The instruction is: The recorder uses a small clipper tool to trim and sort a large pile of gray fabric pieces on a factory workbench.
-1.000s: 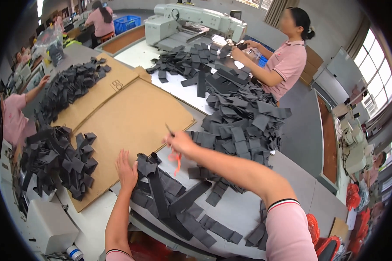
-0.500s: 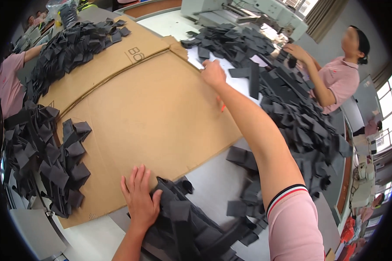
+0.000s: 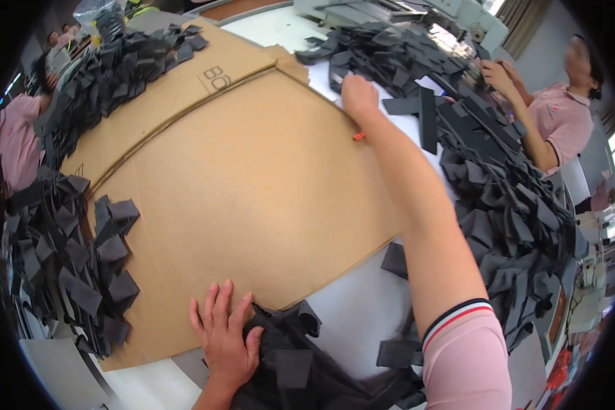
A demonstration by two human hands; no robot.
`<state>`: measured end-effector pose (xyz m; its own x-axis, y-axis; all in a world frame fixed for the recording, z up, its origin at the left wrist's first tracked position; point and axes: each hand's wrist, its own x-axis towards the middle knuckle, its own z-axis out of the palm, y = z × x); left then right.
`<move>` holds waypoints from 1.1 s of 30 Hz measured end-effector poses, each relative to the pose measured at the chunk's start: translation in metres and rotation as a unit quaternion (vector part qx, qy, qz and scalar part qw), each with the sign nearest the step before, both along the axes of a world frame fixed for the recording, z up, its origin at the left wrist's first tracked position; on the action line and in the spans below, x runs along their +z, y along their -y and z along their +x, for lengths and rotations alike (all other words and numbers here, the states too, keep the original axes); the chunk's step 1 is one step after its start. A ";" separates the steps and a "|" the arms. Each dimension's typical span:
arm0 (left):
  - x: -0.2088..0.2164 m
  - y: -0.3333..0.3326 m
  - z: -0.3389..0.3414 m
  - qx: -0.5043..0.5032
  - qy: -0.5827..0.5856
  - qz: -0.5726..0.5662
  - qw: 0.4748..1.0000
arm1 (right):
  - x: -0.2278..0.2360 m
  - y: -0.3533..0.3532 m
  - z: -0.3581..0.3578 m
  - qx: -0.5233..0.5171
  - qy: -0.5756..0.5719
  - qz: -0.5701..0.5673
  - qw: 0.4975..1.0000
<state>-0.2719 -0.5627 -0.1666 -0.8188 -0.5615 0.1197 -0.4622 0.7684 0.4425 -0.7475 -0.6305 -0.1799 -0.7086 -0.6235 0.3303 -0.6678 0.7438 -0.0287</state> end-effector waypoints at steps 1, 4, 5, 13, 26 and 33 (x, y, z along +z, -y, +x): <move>0.001 -0.001 -0.001 -0.008 -0.008 -0.001 1.000 | 0.003 -0.004 0.000 -0.003 -0.004 0.015 1.000; 0.002 -0.004 -0.001 -0.004 -0.006 -0.005 1.000 | 0.011 -0.009 0.019 0.037 0.045 -0.023 0.998; 0.003 -0.005 0.000 0.000 -0.005 -0.010 1.000 | 0.018 -0.007 0.033 0.046 0.065 -0.054 0.995; 0.000 -0.009 0.002 0.011 -0.083 0.012 0.996 | 0.100 -0.030 0.159 0.096 0.556 -0.408 0.718; 0.106 0.030 -0.062 -0.015 -0.284 0.863 0.418 | 0.182 -0.197 0.382 0.350 0.606 -0.198 0.687; 0.236 0.047 -0.076 -0.043 -0.401 0.612 0.680 | 0.184 -0.252 0.343 0.150 0.740 -0.374 0.539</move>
